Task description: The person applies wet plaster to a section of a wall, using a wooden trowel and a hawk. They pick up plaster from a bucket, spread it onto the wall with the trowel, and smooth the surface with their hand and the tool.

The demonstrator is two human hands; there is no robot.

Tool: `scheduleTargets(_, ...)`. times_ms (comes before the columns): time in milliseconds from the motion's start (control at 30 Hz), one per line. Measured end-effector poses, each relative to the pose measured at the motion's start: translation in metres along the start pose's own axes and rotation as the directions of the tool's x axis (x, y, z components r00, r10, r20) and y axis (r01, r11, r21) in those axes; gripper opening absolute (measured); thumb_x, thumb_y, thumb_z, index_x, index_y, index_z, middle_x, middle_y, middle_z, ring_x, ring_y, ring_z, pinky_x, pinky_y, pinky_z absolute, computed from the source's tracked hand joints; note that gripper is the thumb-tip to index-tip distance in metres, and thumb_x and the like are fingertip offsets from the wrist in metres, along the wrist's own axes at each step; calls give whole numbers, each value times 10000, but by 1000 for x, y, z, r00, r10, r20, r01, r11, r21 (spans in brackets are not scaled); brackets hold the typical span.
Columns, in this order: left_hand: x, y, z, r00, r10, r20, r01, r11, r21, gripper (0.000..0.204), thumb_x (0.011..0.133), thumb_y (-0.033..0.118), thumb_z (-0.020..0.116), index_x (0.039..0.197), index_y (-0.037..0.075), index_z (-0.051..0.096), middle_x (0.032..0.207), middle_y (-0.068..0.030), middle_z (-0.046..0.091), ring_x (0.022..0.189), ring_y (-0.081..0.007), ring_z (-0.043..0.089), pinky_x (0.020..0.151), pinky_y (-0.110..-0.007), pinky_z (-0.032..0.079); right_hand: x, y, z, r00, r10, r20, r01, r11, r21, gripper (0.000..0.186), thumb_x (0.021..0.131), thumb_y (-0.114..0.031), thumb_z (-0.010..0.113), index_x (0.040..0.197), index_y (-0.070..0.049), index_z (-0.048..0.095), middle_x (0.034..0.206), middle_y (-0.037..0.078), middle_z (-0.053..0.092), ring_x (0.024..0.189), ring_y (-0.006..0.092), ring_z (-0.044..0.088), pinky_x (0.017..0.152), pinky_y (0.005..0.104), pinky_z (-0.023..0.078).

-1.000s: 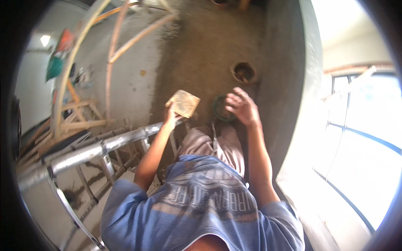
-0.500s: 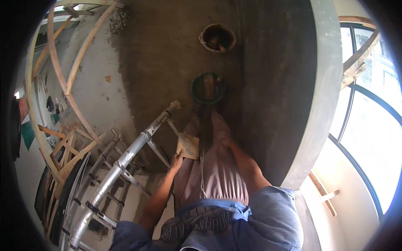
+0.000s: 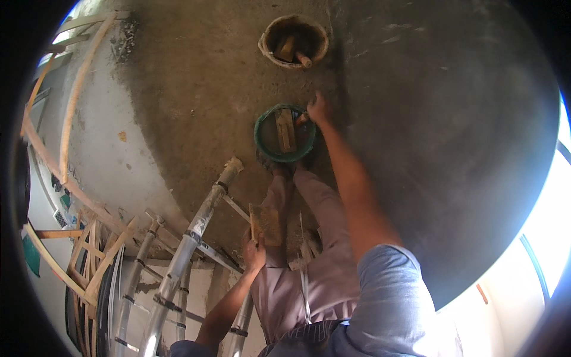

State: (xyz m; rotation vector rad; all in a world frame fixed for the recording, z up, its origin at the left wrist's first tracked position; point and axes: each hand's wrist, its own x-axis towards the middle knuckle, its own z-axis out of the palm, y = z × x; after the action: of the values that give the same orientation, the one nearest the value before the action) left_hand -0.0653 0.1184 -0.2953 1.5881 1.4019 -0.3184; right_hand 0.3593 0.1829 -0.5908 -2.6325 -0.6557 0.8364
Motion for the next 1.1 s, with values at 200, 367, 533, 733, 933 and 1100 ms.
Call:
scheduleTargets(200, 16, -31, -12, 997, -29, -72, 29, 1000, 0, 415, 988, 201, 545, 1312, -56, 505, 1345, -259, 487, 1262, -425, 460, 1057, -456, 364, 141, -60, 15, 999, -26, -22, 22, 987, -158, 472, 969, -332, 504, 1376, -94, 488, 1293, 276, 533, 1163, 442, 552, 951, 525, 467)
scheduleTargets(367, 37, -36, -16, 998, 8, -56, -6, 1000, 31, 408, 1006, 202, 495, 1291, -89, 501, 1388, -251, 449, 1291, -415, 427, 1078, -462, 333, 203, -41, 27, 1000, -25, 9, 27, 942, -334, 449, 976, -363, 493, 1330, -87, 512, 1317, 255, 501, 1148, 427, 563, 911, 534, 490)
scheduleTargets(533, 21, -28, -13, 997, 37, -73, -36, 999, 19, 418, 974, 169, 550, 1331, -43, 498, 1349, -248, 502, 1276, -425, 453, 1075, -471, 344, 172, -109, -43, 970, -170, 175, 228, 884, -408, 456, 983, -368, 529, 1360, -110, 511, 1415, 266, 403, 1139, 408, 562, 955, 543, 503)
scheduleTargets(733, 13, -18, -3, 1000, 18, -2, -18, 998, -55, 386, 964, 168, 562, 1289, -40, 542, 1289, -235, 533, 1197, -391, 494, 1015, -457, 386, 149, -93, -124, 941, -320, 106, 337, 881, -331, 448, 871, -233, 661, 1279, -80, 555, 1306, 232, 454, 1096, 413, 576, 923, 484, 488)
scheduleTargets(933, 10, -17, 10, 998, 60, 0, -60, 996, -63, 416, 974, 204, 549, 1312, -38, 543, 1312, -244, 525, 1203, -392, 503, 1024, -452, 391, 98, -72, -185, 916, -386, -110, 361, 912, -195, 426, 862, -206, 670, 1247, -44, 586, 1225, 226, 579, 1126, 382, 575, 941, 447, 477)
scheduleTargets(1100, 1, -9, 21, 1000, -8, 24, 11, 992, -128, 428, 988, 243, 529, 1307, -42, 546, 1341, -253, 510, 1253, -399, 477, 1054, -444, 378, 2, -55, -198, 975, -54, -215, 90, 982, 163, 387, 870, -214, 669, 1197, -32, 573, 1007, 124, 642, 917, 278, 621, 826, 373, 492)
